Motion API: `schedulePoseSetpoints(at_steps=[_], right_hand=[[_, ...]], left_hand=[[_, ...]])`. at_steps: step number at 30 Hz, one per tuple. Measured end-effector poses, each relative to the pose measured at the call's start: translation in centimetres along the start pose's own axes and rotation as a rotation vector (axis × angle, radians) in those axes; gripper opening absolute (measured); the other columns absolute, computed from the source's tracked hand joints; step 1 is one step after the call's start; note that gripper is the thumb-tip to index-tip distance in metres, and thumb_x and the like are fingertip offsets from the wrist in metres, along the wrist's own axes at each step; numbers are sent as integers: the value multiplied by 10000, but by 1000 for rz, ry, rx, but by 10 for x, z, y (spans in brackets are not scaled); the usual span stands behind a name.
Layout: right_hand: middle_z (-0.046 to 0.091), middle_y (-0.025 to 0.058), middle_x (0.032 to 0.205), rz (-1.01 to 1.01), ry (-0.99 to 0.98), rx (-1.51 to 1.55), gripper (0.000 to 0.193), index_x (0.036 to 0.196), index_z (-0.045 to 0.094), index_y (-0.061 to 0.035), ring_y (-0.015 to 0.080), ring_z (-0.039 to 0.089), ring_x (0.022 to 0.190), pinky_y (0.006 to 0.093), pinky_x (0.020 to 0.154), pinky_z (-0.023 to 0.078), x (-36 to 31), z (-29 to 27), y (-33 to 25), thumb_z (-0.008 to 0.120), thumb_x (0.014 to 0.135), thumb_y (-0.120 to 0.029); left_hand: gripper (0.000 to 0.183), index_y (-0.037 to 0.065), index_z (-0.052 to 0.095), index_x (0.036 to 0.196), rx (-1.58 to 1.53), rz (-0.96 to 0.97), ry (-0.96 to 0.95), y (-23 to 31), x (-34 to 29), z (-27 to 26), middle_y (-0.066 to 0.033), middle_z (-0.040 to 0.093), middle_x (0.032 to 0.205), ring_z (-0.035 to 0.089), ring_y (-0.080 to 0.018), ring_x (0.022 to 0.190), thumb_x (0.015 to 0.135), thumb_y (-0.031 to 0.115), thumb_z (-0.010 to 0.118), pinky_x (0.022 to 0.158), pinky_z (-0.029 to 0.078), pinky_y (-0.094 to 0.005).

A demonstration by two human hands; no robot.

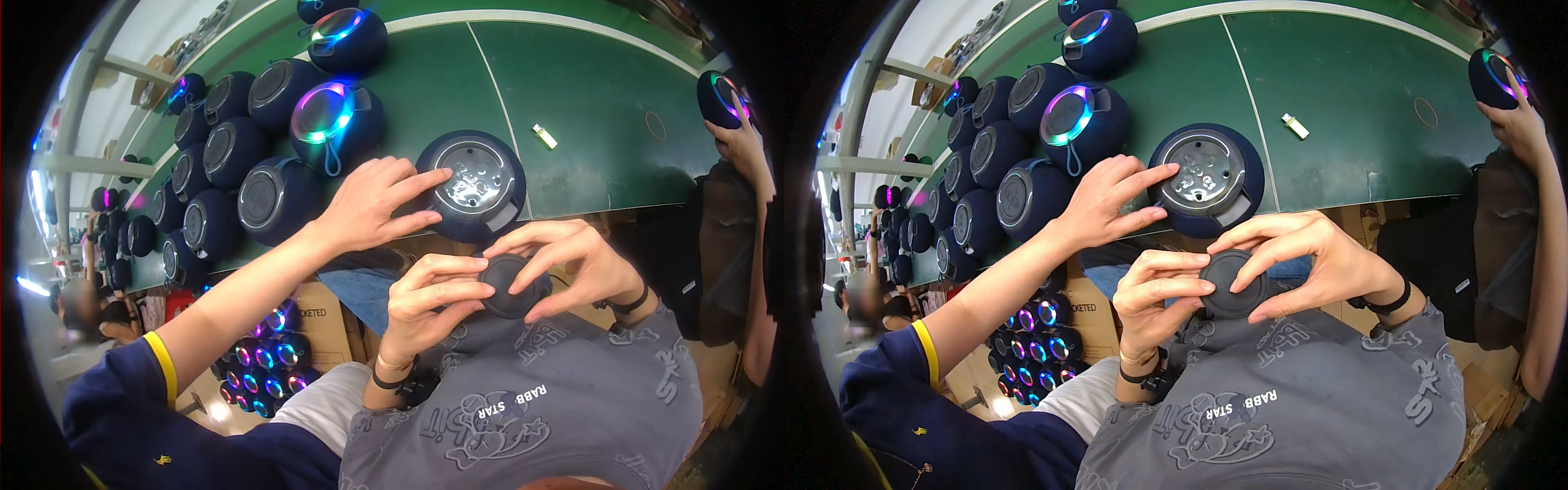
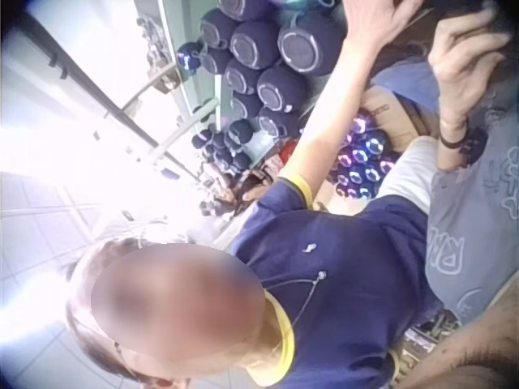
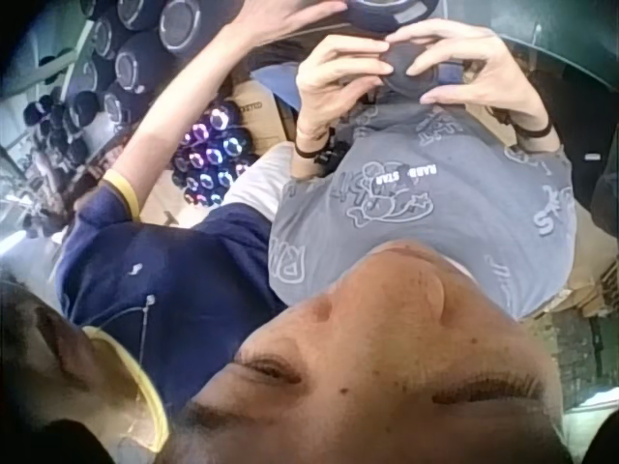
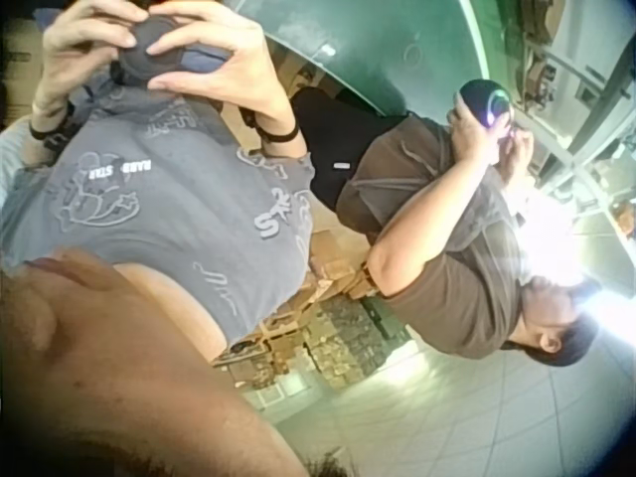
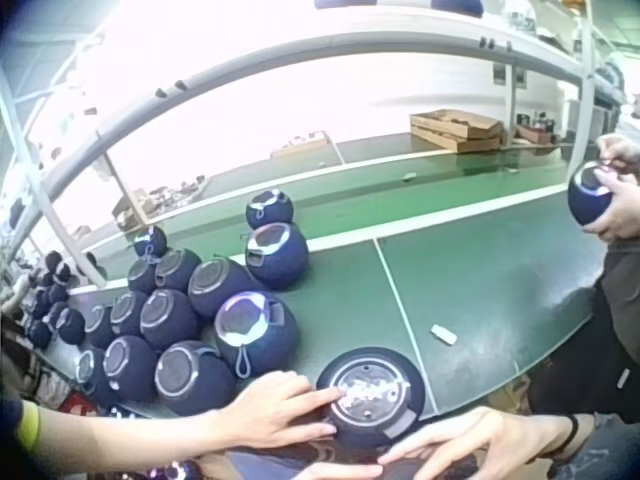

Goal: Checking and assembling portable bluetooth speakers with LED rings on a production line.

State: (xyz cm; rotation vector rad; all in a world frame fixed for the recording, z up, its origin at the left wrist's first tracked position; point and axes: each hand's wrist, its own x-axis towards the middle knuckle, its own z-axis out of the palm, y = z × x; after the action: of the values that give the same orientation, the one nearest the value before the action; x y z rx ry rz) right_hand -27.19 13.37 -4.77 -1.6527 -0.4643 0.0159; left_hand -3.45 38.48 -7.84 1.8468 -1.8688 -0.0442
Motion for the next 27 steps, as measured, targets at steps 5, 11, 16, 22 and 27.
schedulePoseSetpoints(at_steps=[5, 11, 16, 22, 27], right_hand=[[723, 203, 1369, -35, -7, -109, 419, 1077, 855, -79, 345, 734, 1225, 420, 1036, 594, -2, -1, -3, 1008, 691, -129], [743, 193, 1342, -85, -40, -254, 380, 1030, 863, -88, 367, 743, 1193, 429, 973, 611, -3, -6, -6, 1001, 683, -157], [756, 193, 1320, -121, -30, -322, 353, 1002, 863, -82, 365, 752, 1149, 431, 944, 613, -2, -9, -7, 995, 686, -165], [722, 263, 1364, -102, 125, -271, 331, 1014, 858, -37, 352, 721, 1231, 421, 1025, 571, 0, -27, -10, 961, 702, -86], [669, 273, 1444, -18, 434, 275, 301, 1273, 777, -6, 340, 672, 1330, 412, 1091, 544, 15, -47, 14, 709, 1041, -186]], left_hand=[[630, 153, 720, 1426, 42, 33, 0, 2, 11, -13, -93, 621, 1018, 591, -271, 889, 867, 400, 871, 772, 478, -409], [604, 137, 771, 1337, -4, 104, 60, -1, 17, -13, -108, 664, 1158, 641, -297, 1007, 793, 340, 936, 857, 528, -424], [529, 119, 803, 1255, -25, 166, 107, -2, 14, -9, -117, 689, 1216, 675, -327, 1075, 771, 273, 952, 901, 566, -449], [373, 139, 801, 1200, -1, 161, 128, 2, 7, -7, -58, 698, 1084, 686, -266, 948, 857, 264, 879, 760, 526, -410], [368, 134, 805, 1204, 38, 160, 46, 6, 10, -15, -50, 690, 1029, 665, -256, 874, 864, 263, 862, 741, 508, -394]])
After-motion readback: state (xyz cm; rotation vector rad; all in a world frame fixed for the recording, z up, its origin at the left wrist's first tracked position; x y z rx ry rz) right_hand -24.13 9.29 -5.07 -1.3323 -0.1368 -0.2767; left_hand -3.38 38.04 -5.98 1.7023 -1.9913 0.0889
